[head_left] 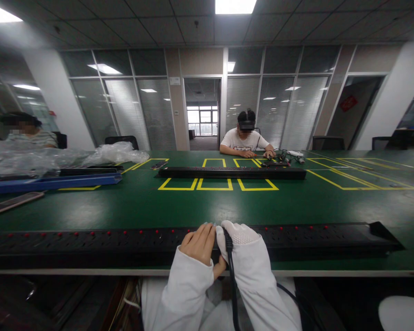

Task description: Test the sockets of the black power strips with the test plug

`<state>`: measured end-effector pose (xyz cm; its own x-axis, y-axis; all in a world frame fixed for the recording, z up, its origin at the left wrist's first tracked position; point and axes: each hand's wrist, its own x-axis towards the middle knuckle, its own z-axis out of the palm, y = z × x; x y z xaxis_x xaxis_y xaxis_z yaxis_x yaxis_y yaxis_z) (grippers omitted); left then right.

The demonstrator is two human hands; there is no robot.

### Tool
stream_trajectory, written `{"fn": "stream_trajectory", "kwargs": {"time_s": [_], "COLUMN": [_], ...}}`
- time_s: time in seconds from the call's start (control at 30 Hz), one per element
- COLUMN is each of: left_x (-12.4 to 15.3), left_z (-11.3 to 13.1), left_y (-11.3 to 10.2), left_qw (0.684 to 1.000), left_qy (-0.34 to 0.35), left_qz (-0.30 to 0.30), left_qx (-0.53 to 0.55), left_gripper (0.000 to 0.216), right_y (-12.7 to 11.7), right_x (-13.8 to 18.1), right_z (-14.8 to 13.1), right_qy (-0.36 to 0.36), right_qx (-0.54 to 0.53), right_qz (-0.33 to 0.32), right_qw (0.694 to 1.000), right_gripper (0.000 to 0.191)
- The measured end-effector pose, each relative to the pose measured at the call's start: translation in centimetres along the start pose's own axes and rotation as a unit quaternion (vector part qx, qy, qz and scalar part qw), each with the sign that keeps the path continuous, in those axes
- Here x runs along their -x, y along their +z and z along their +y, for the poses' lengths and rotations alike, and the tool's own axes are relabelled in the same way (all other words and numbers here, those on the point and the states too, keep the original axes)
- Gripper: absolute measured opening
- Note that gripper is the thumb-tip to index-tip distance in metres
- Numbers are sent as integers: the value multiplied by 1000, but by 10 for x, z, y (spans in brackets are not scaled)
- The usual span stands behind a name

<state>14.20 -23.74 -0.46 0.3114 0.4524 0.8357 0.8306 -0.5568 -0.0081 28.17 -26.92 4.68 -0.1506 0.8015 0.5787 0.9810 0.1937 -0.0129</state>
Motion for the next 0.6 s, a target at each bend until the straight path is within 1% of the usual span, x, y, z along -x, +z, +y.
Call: {"fn": "stream_trajectory", "kwargs": {"time_s": [0.3, 0.6], "left_x": [0, -2], "left_z": [0, 3], "left_y": [4, 3], "left_qw": [1000, 999], "left_qy": [-5, -12], "left_qz": [26, 48], "left_qx": [-6, -13], "left_gripper": [45, 43], "right_y": [3, 5], "right_x": [1, 0], "right_z": [1, 1], "right_qy": [1, -1], "right_qx": [3, 9], "right_qz": [7, 27], "right_qw": [1000, 1000], "right_gripper": [36, 37]}}
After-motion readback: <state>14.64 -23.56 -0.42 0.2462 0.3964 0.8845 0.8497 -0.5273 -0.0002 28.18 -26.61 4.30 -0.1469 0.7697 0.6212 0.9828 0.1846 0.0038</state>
